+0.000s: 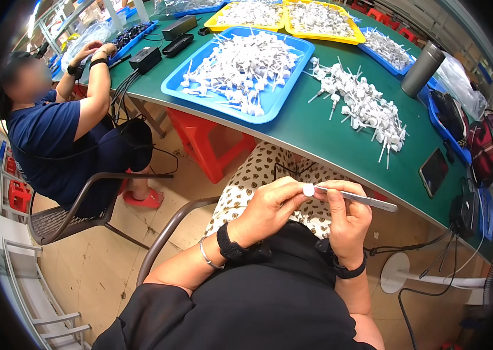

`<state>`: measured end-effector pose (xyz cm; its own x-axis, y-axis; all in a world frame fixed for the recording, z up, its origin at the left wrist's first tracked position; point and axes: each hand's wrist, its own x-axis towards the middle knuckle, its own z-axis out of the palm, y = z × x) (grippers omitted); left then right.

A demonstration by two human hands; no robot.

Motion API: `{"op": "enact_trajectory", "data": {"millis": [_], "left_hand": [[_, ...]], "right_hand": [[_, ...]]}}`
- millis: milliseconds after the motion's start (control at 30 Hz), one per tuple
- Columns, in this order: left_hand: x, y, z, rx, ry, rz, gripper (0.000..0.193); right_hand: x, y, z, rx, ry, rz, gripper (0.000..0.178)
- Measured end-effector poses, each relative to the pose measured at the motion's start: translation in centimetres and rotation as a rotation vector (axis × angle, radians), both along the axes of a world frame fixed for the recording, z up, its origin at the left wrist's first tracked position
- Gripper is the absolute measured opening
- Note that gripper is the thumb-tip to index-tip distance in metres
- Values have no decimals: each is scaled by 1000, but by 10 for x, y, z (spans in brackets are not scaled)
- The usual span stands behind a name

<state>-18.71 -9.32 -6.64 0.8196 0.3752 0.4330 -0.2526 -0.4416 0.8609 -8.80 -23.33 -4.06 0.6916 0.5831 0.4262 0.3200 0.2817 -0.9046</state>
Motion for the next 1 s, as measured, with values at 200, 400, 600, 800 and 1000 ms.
{"op": "enact_trajectory", "data": {"millis": [200,400,600,800,1000], "left_hand": [[-1,1,1,21,-14,5,17],[0,1,0,28,-16,5,19],[-1,1,0,28,-3,6,20],[0,1,0,25,-17,2,20],[-1,1,-2,26,-34,12,20]], "right_hand": [[0,0,1,-35,-61,-14,9],[0,1,-2,-32,-112,-27,9],[-1,1,1,-5,-58,-12,9],[0,1,1,-28,-87,-13,10],[-2,2,1,-17,-39,-18,10]]}}
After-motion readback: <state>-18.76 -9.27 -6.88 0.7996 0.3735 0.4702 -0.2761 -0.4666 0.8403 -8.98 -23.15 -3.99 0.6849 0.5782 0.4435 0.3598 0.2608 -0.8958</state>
